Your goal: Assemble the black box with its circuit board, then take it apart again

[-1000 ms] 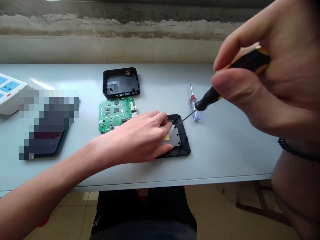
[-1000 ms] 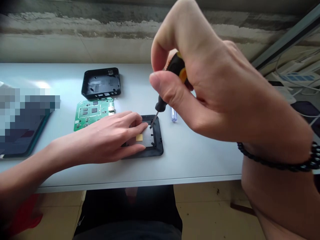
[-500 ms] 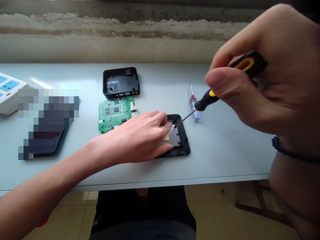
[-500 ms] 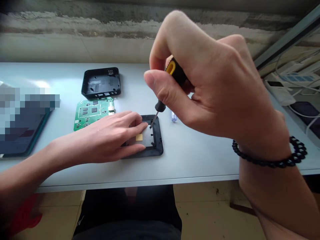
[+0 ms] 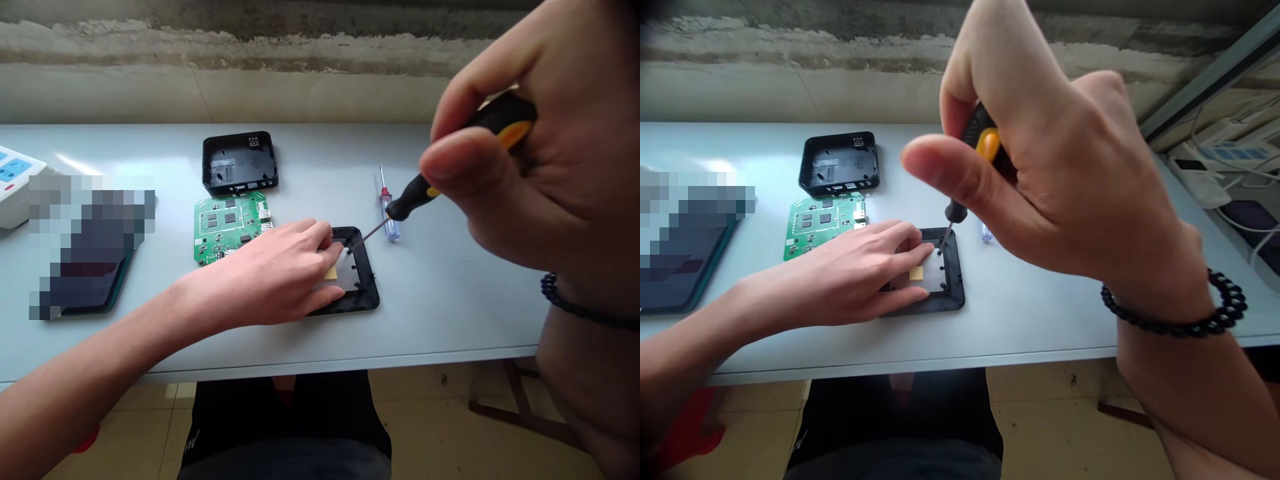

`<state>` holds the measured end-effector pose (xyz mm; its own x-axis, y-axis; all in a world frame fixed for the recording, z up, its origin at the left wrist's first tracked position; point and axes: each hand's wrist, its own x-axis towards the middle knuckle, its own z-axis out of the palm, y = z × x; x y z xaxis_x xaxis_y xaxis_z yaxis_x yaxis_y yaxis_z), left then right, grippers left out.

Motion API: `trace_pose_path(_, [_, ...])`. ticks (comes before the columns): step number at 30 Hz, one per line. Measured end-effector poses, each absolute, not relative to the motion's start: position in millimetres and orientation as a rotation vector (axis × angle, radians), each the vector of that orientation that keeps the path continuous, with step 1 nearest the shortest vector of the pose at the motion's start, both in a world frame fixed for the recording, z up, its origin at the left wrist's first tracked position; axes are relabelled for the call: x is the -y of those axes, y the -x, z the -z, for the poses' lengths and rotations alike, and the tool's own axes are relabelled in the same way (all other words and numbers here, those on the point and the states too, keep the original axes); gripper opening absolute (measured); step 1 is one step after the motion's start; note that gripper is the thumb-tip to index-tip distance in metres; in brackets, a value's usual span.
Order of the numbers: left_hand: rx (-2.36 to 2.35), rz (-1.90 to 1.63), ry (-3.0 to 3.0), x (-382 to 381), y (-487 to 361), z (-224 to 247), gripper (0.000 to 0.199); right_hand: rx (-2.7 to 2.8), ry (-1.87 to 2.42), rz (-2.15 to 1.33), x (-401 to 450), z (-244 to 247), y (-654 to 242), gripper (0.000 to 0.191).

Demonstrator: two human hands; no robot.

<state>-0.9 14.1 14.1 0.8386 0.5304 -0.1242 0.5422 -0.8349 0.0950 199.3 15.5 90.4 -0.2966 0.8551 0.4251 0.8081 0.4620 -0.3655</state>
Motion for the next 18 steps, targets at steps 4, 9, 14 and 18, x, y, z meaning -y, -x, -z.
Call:
trace_pose_path(4, [-0.826,0.106,-2.901,-15,1,-13,0.040,2.138,1.307,-0.182,-12,-86,-212,0.056])
trace_pose_path(9, [-0.828,0.094,-2.896,-14,1,-13,0.037,2.360,1.050,-0.069,-13,-79,-245,0.031])
trace_pose_path(14, [-0.834,0.118,-2.887,-14,0,-14,0.037,2.275,1.171,-0.149,-15,-78,-228,0.063])
trace_pose_path(18, [-0.836,0.106,-2.879,-15,0,-14,0.038,2.240,1.276,-0.078,-13,-81,-216,0.051])
